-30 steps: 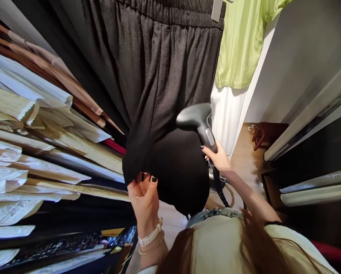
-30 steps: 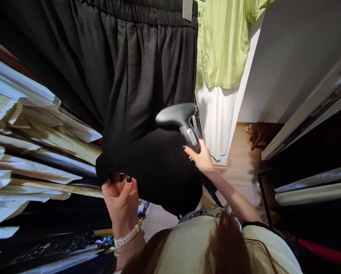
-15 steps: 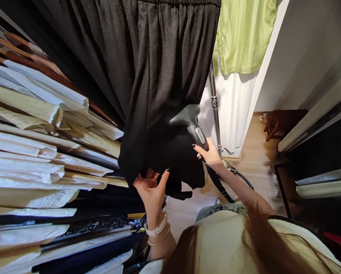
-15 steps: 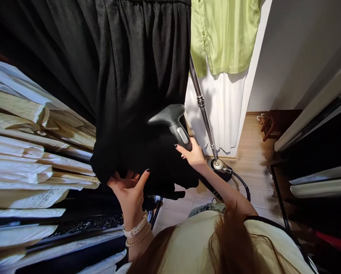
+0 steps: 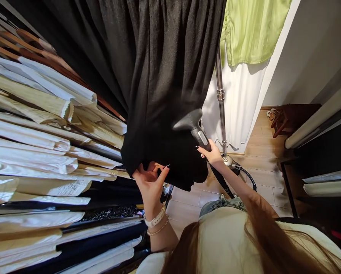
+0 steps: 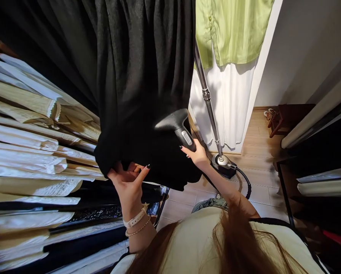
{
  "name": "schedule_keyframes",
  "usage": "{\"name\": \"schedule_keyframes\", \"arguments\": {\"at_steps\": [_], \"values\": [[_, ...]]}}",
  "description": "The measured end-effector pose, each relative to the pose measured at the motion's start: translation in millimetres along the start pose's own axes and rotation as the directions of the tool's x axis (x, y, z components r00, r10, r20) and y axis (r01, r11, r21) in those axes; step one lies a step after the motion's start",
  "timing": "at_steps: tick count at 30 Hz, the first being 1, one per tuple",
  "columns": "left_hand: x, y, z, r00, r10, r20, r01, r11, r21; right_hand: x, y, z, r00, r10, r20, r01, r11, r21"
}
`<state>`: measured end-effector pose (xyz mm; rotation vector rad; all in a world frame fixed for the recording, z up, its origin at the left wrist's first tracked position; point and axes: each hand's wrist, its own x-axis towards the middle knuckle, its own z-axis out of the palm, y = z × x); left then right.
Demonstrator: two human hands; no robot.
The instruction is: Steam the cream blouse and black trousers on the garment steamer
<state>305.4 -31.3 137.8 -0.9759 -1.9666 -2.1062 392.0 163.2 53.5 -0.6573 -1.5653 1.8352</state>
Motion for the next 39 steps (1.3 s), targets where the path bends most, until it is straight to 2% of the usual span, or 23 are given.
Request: {"name": "schedule_keyframes", "arguments": {"at_steps": [4, 9, 13, 18, 20, 27, 30, 35, 39], "values": [[-0.4, -4.6, -1.4, 1.000, 0.022, -0.014, -0.021, 1.000, 0.022, 5.2, -8.1, 0.2, 0.998, -0.064, 0.030, 0.063, 0.998, 0.033], [3.1, -13.2, -7.7, 0.992, 0.049, -0.121, -0.041, 0.997, 0.063, -10.5, 1.5, 4.5, 0.996, 0.028, 0.085, -0.033, 0.998, 0.052], [8.3, -15.1, -12.1, 0.978, 0.087, -0.189, -0.086, 0.996, 0.015, -15.0, -7.3, 11.3, 0.996, 0.037, 0.082, -0.043, 0.996, 0.079], [12.3, -10.0, -13.4, 0.980, 0.126, -0.155, -0.127, 0.992, -0.002, -14.7, -19.9, 19.0, 0.995, -0.027, 0.100, 0.023, 0.999, 0.041], [13.0, -7.9, -13.8, 0.983, 0.128, -0.135, -0.131, 0.991, -0.015, -19.3, -11.4, 23.4, 0.993, 0.003, 0.114, -0.007, 0.999, 0.033], [17.4, -3.6, -19.0, 0.985, 0.108, -0.135, -0.109, 0.994, 0.004, -35.7, 48.2, 35.7, 0.971, 0.128, 0.204, -0.127, 0.992, -0.020], [19.1, -3.0, -22.0, 0.986, 0.108, -0.129, -0.111, 0.994, -0.011, -34.7, 47.3, 39.2, 0.968, 0.131, 0.213, -0.130, 0.991, -0.017], [21.9, -9.0, -28.1, 0.983, 0.145, -0.115, -0.149, 0.988, -0.031, -35.6, 41.4, 46.1, 0.972, 0.004, 0.233, 0.006, 0.999, -0.040], [24.5, -13.3, -34.2, 0.981, 0.162, -0.108, -0.164, 0.986, -0.019, -44.1, 57.0, 50.8, 0.972, 0.062, 0.226, -0.033, 0.991, -0.129]]}}
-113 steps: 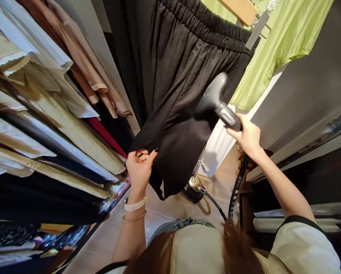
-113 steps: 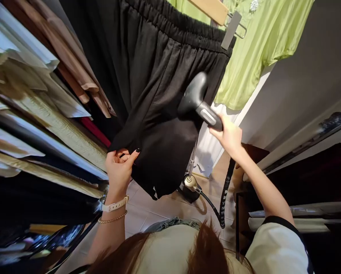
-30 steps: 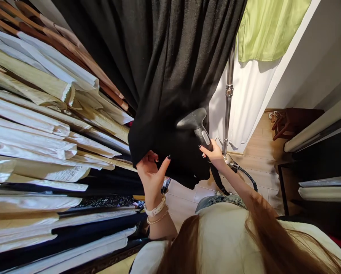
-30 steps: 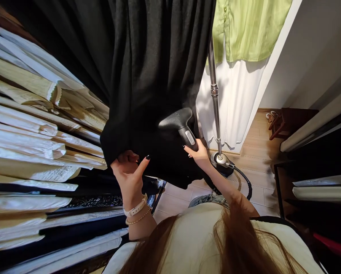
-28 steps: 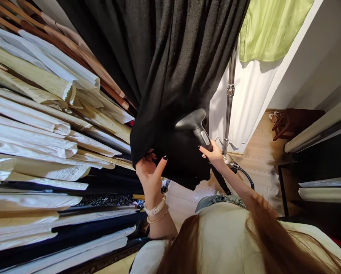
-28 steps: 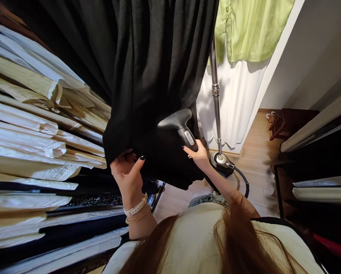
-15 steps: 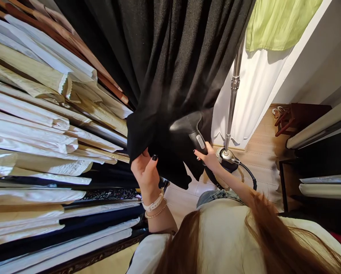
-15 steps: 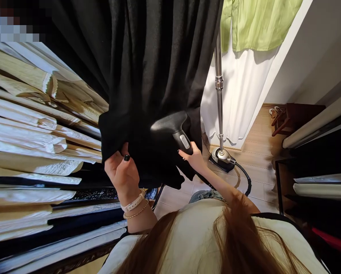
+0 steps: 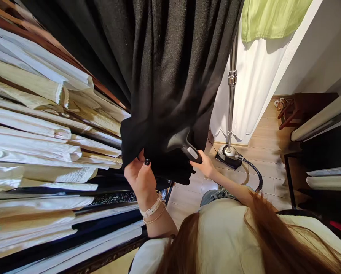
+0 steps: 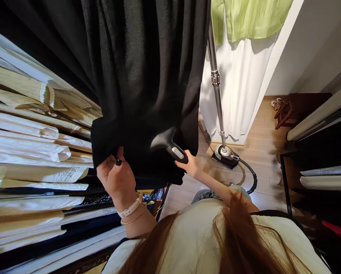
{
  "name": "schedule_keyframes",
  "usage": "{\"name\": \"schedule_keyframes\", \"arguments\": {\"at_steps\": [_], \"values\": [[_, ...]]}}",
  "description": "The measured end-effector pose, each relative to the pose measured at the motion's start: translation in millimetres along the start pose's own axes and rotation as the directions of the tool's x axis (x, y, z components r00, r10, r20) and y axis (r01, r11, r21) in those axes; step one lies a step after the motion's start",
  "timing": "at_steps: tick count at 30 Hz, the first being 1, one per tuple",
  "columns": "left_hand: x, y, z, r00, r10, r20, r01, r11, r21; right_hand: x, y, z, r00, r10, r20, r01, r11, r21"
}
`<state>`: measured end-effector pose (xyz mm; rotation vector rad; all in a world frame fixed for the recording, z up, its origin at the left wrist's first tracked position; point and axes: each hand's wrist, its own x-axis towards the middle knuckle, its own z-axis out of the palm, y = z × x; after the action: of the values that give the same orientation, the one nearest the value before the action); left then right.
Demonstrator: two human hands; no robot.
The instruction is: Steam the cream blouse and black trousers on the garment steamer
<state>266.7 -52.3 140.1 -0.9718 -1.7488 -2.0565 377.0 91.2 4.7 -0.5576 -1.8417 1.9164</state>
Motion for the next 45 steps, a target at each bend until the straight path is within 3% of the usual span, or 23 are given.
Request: {"name": "schedule_keyframes", "arguments": {"at_steps": [7, 14, 22, 28, 33, 40, 45], "values": [[2.6, 8.1, 1.6, 1.000, 0.016, 0.016, -0.016, 1.000, -0.007, 8.5, 4.3, 0.7, 0.996, -0.065, -0.064, 0.063, 0.998, -0.028], [6.6, 12.1, 6.1, 0.997, 0.006, 0.070, -0.005, 1.000, -0.019, 5.2, 61.8, 2.4, 0.988, 0.111, -0.108, -0.127, 0.980, -0.152], [6.5, 6.1, 8.8, 0.989, -0.025, 0.143, 0.018, 0.998, 0.055, 10.4, 48.8, -8.0, 0.979, -0.032, -0.199, 0.012, 0.995, -0.099], [8.2, 1.6, 6.6, 0.985, -0.034, 0.169, 0.033, 0.999, 0.012, 0.2, 68.3, -8.8, 0.974, 0.039, -0.225, -0.067, 0.991, -0.119], [4.8, -0.5, 4.0, 0.981, -0.058, 0.186, 0.065, 0.997, -0.031, 5.8, 66.7, -13.3, 0.963, -0.037, -0.267, 0.014, 0.996, -0.089], [4.7, 0.3, 4.9, 0.979, -0.087, 0.186, 0.099, 0.994, -0.055, -6.3, 111.0, -4.8, 0.957, 0.092, -0.275, -0.128, 0.985, -0.113], [5.4, -2.4, 2.8, 0.973, -0.106, 0.205, 0.125, 0.989, -0.085, 4.9, 110.7, -5.8, 0.952, 0.030, -0.306, -0.070, 0.990, -0.120]]}}
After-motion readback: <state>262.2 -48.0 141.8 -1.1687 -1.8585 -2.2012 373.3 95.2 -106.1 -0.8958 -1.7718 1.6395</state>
